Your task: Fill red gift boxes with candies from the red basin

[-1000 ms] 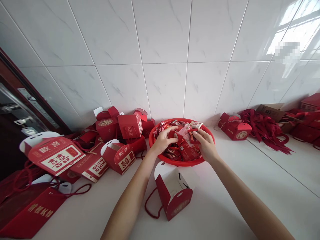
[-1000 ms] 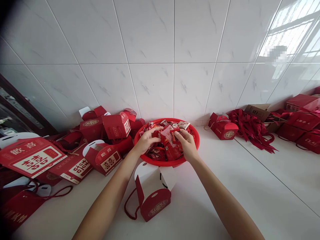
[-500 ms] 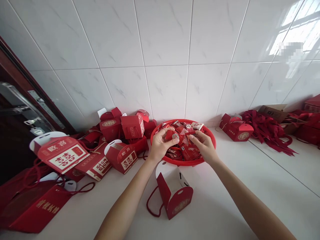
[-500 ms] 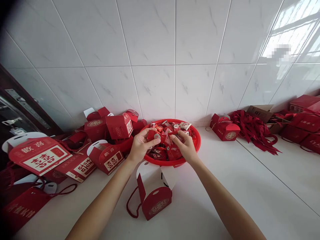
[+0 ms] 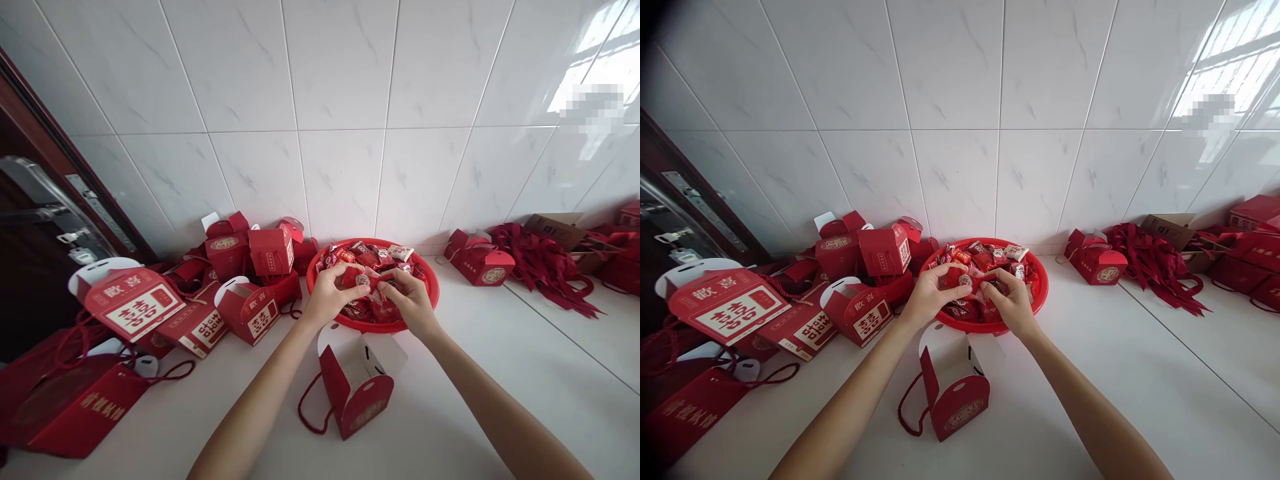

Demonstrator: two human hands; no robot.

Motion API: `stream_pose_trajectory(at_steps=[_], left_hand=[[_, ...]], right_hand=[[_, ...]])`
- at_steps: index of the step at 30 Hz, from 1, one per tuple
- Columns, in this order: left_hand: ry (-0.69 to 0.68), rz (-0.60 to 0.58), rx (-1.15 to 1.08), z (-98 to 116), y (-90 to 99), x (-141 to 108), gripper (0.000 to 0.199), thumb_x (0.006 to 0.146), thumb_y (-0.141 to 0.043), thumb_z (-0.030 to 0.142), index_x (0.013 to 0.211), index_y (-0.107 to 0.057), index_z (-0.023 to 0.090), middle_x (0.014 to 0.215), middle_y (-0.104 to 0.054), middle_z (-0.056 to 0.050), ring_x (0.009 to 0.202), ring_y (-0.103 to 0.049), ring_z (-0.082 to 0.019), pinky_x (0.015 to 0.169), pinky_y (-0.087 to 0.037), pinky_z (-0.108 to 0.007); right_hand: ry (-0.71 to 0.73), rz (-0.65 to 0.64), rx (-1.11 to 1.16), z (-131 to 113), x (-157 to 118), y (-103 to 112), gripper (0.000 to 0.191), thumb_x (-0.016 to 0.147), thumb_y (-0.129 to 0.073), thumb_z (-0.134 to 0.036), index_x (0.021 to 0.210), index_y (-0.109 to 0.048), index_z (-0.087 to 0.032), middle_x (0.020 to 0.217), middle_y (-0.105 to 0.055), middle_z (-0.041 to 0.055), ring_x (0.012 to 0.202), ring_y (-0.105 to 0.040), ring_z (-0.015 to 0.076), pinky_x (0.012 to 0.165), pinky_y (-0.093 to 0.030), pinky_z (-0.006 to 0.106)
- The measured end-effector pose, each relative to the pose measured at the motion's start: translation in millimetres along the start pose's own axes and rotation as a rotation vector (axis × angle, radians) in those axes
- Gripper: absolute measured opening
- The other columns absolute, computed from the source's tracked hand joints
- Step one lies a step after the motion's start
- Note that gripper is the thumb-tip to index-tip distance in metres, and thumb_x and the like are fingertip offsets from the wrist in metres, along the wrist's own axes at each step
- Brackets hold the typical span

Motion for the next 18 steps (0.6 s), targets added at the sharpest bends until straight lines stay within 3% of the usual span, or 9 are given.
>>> stream_pose_trajectory(at_steps=[4, 10, 18], left_hand=[[0.001, -0.041, 0.026, 0.9, 2.4, 0.2, 0.034, 0.074, -0.083, 0.037, 0.102, -0.076, 0.019, 0.104, -0.077, -0.006, 0.099, -0.072, -0.027, 0.088, -0.058, -0.038], [-0.005, -0.036, 0.031, 2.4, 3.3, -1.0, 0.032, 0.080, -0.078, 0.039, 0.104, -0.076, 0.018, 0.106, -0.077, -0.007, 0.098, -0.072, -0.027, 0.086, -0.058, -0.039], [-0.014, -0.051, 0.059, 2.5, -2.3, -2.7, 0.033, 0.077, -0.080, 0.040, 0.102, -0.079, 0.018, 0.101, -0.078, -0.007, 0.098, -0.071, -0.028, 0.090, -0.057, -0.041]], right_hand=[[0.013, 0.034, -0.056, -0.6, -0.4, 2.7, 0.021, 0.084, -0.069, -0.044, 0.078, -0.069, -0.024, 0.064, -0.062, -0.0009, 0.058, -0.050, 0.0162, 0.055, -0.040, 0.030], [0.031, -0.048, -0.022, -4.9, 0.3, -2.6, 0.024, 0.080, -0.073, -0.045, 0.094, -0.072, -0.025, 0.076, -0.068, 0.0011, 0.062, -0.055, 0.0170, 0.058, -0.043, 0.031], [0.034, -0.006, -0.071, -0.1, 1.3, 0.6, 0.032, 0.077, -0.076, -0.054, 0.077, -0.068, -0.023, 0.062, -0.063, -0.0004, 0.053, -0.048, 0.0149, 0.050, -0.036, 0.029]])
Point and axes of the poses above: each hand's wrist, its own x-axis towards the middle knuckle, its own y-axis out of the back of the hand, z = x × y, the point moved 7 cm from there along x, towards the middle knuckle
